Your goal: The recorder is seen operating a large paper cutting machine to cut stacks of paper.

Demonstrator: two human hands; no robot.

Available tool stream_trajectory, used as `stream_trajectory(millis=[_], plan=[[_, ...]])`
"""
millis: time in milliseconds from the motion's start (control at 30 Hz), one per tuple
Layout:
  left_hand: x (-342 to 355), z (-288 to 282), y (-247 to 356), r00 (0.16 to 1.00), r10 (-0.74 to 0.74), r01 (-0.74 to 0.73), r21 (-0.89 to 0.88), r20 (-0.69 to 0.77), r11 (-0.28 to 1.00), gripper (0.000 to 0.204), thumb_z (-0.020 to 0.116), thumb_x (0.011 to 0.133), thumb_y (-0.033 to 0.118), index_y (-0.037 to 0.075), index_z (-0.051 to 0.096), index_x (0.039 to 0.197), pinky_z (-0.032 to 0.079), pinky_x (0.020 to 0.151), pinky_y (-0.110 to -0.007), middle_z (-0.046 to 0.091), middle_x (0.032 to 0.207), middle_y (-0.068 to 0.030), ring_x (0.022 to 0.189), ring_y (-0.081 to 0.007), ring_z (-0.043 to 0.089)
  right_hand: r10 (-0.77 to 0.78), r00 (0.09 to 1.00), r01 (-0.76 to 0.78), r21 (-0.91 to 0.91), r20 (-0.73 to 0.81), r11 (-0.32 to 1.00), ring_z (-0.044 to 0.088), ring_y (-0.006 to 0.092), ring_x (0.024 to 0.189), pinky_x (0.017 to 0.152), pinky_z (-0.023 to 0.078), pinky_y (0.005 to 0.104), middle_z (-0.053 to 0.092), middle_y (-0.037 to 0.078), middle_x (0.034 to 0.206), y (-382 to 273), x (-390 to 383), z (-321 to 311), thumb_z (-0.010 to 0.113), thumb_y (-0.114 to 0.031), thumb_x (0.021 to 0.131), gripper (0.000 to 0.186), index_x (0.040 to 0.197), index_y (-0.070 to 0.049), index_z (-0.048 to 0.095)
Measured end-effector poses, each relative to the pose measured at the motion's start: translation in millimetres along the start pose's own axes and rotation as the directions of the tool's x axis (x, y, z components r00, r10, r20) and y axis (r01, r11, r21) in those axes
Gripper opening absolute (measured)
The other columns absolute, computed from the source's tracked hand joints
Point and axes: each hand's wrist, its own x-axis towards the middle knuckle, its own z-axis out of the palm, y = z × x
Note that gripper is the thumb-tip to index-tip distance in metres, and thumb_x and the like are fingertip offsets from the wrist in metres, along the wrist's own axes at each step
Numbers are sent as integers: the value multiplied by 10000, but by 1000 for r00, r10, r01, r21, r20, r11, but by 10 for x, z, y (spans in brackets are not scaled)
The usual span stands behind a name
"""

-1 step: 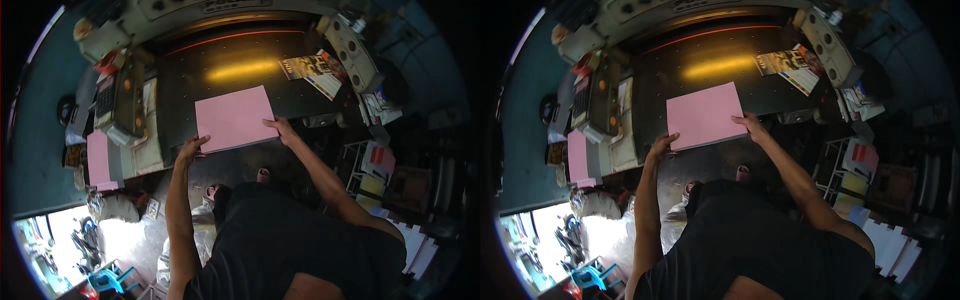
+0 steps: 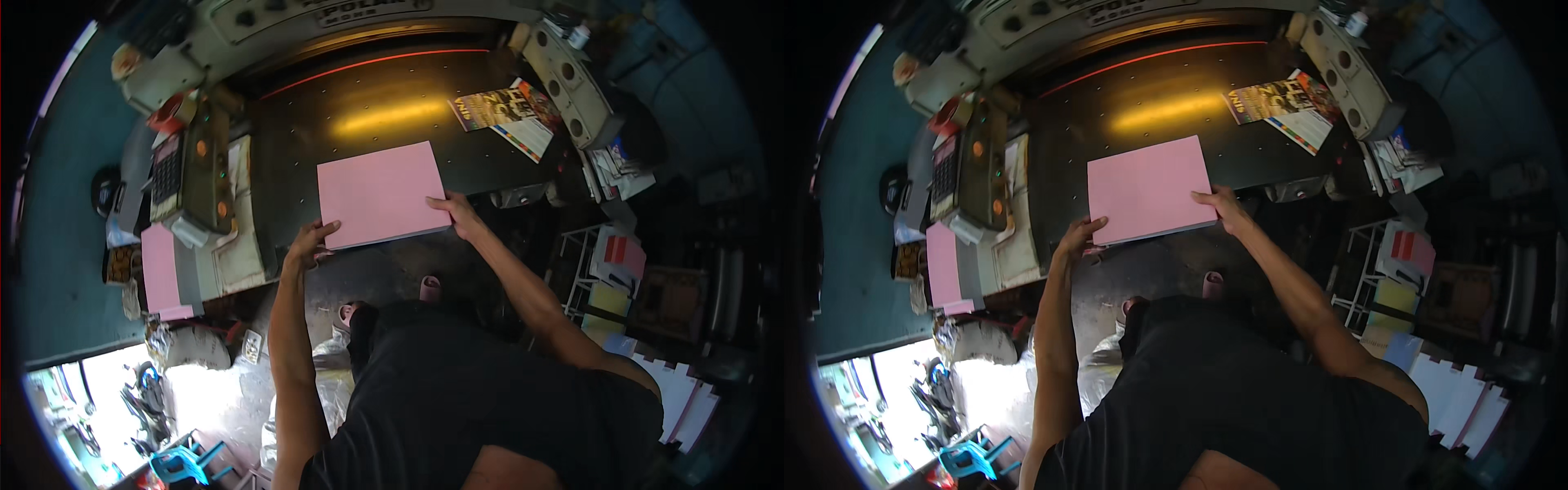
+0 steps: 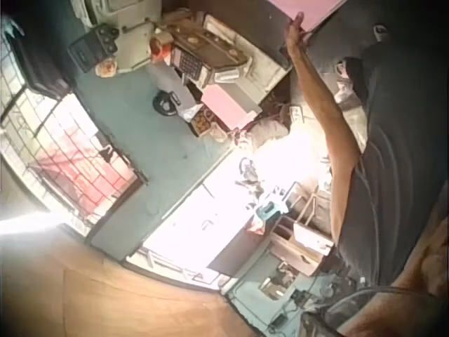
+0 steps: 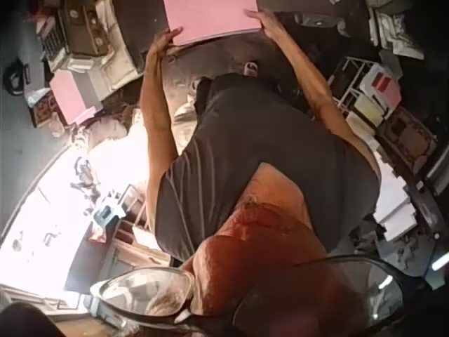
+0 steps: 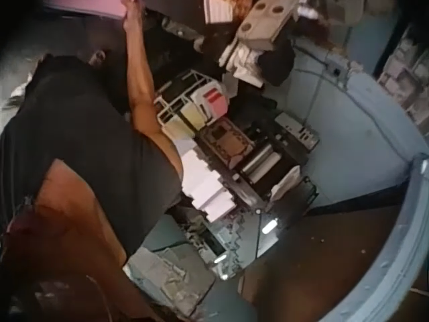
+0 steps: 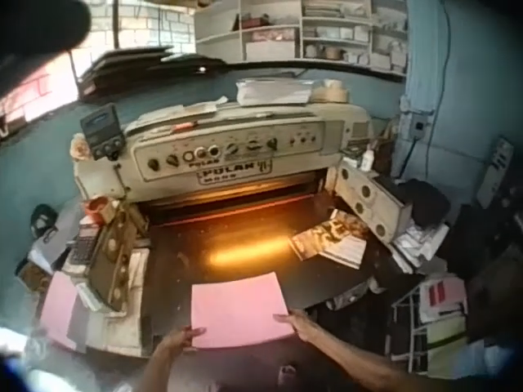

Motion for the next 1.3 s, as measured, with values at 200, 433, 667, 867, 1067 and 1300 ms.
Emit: stream_trajectory(millis=[200,433,667,867,1067,1300], plan=[[802,-212,648,999,-50,49,216,-4,975,508,751,849,426,59,679,1193,539,682,-324,699,963,-59,779,-156,642,174,979,-162,116,-106,980,689,219,899,834,548,344,695,124,1015,18,116,-92,740,-236,827,435,1138,45,621],[1966,-832,1314,981,114,-80,211,-156,974,626,770,847,385,56,580,1345,546,783,-378,686,1059,-110,953,-189,652,288,921,-192,340,-261,921,694,259,821,777,578,368,690,138,940,143,767,765,780,-270,802,376,1004,1,615],[2262,-946,1097,709,317,-328,104,-630,939,930,826,774,445,-71,416,1430,460,1011,-407,548,1326,-252,1165,-309,575,336,863,-57,589,-376,806,664,261,927,933,546,418,633,127,979,325,1534,2054,767,-217,825,351,1038,6,600],[1756,-913,772,870,-82,-55,-260,-486,964,728,822,816,361,-50,495,1320,516,919,-440,565,1283,-202,1131,-287,581,271,879,34,620,-392,784,666,240,879,890,563,362,652,97,977,204,2233,2514,801,-210,782,355,1022,-6,638],[2238,-1053,1191,889,-78,-248,-618,-451,746,474,820,808,146,10,583,1196,523,792,-401,643,1090,-113,953,-245,628,248,909,28,641,-336,767,673,231,894,852,539,354,680,80,913,-44,2806,2209,789,-218,793,269,971,-55,670],[2726,-1032,1412,774,-115,-391,-613,-622,687,534,820,791,81,-23,548,1238,512,836,-428,644,1088,-132,961,-259,626,-91,902,228,285,-422,931,665,217,965,863,545,382,690,103,1027,-389,3317,1654,744,-207,850,408,1184,5,646]])
